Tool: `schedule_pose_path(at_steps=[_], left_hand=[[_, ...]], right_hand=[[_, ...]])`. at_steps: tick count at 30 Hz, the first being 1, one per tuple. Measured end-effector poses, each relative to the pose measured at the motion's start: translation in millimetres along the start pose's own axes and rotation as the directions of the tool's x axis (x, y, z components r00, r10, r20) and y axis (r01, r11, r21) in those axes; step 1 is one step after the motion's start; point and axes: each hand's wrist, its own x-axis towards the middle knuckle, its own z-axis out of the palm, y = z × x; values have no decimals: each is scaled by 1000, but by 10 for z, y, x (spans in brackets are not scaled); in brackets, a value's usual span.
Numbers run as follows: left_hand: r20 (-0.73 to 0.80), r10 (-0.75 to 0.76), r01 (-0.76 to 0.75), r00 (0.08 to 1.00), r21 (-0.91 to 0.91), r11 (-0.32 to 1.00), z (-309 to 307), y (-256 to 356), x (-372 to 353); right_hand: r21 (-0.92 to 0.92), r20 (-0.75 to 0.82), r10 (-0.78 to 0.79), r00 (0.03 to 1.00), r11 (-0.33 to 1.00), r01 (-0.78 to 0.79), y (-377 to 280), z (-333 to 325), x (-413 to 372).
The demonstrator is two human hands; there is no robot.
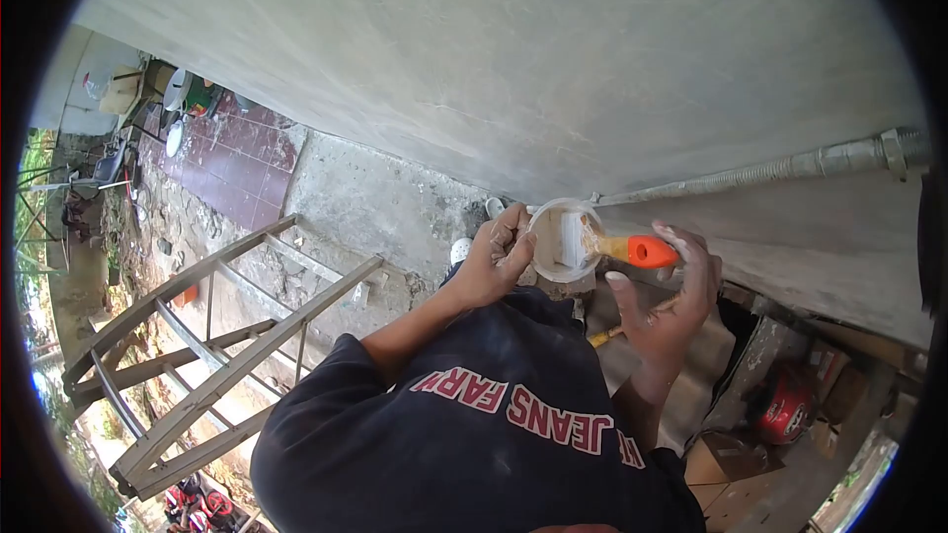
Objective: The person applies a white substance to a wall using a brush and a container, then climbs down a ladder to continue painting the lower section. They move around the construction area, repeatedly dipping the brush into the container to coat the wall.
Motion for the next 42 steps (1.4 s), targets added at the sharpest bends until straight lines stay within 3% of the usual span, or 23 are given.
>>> schedule_pose_path(at_steps=[2, 3, 4, 6, 8, 9, 14, 20, 22, 26, 32, 34, 38, 40, 42], left_hand=[[-15, 26, -27, 1000, -17, 1000, -72, 54, -27], [-35, 27, -29, 999, -36, 999, -99, 96, -39], [-54, 30, -33, 998, -55, 998, -129, 136, -46], [-76, 35, -40, 997, -71, 997, -198, 207, -65], [-94, 35, -44, 995, -88, 995, -276, 220, -76], [-105, 34, -43, 994, -85, 995, -314, 212, -76], [-145, 58, -66, 988, -55, 996, -448, 293, -123], [-186, 28, -40, 982, -64, 997, -647, 299, -197], [-193, 74, -98, 978, -120, 988, -705, 272, -197], [-191, 27, -44, 981, -84, 995, -806, 269, -202], [-218, 89, -105, 972, -61, 993, -881, 263, -206], [-139, 72, -87, 988, -104, 991, -894, 275, -202], [-162, 51, -62, 985, -63, 996, -920, 207, -189], [-144, 153, -161, 978, -48, 986, -909, 189, -178], [-159, 103, -114, 982, -61, 992, -911, 183, -212]], right_hand=[[119, -350, -80, 933, 984, 130, -8, 81, -39], [122, -345, -93, 934, 982, 143, -61, 61, -55], [85, -549, -234, 803, 939, 332, -144, 10, -68], [-94, -842, -401, 362, 769, 632, -356, -137, -83], [-288, -824, -520, 223, 725, 626, -793, -320, -79], [-283, -824, -522, 222, 717, 637, -895, -292, -44], [-323, -822, -564, -79, 348, 880, -1228, -181, 70], [-285, -792, -609, -39, 313, 906, -1207, -38, 244], [-252, -810, -586, -17, 322, 912, -1245, 81, 270], [-200, -811, -584, 39, 339, 919, -1290, 197, 306], [-128, -808, -576, 123, 376, 918, -1311, 341, 326], [-111, -802, -578, 150, 392, 913, -1307, 372, 332], [-102, -768, -613, 186, 403, 910, -1276, 390, 379], [-61, -777, -593, 212, 407, 911, -1276, 459, 396], [-25, -780, -574, 249, 426, 904, -1302, 510, 373]])
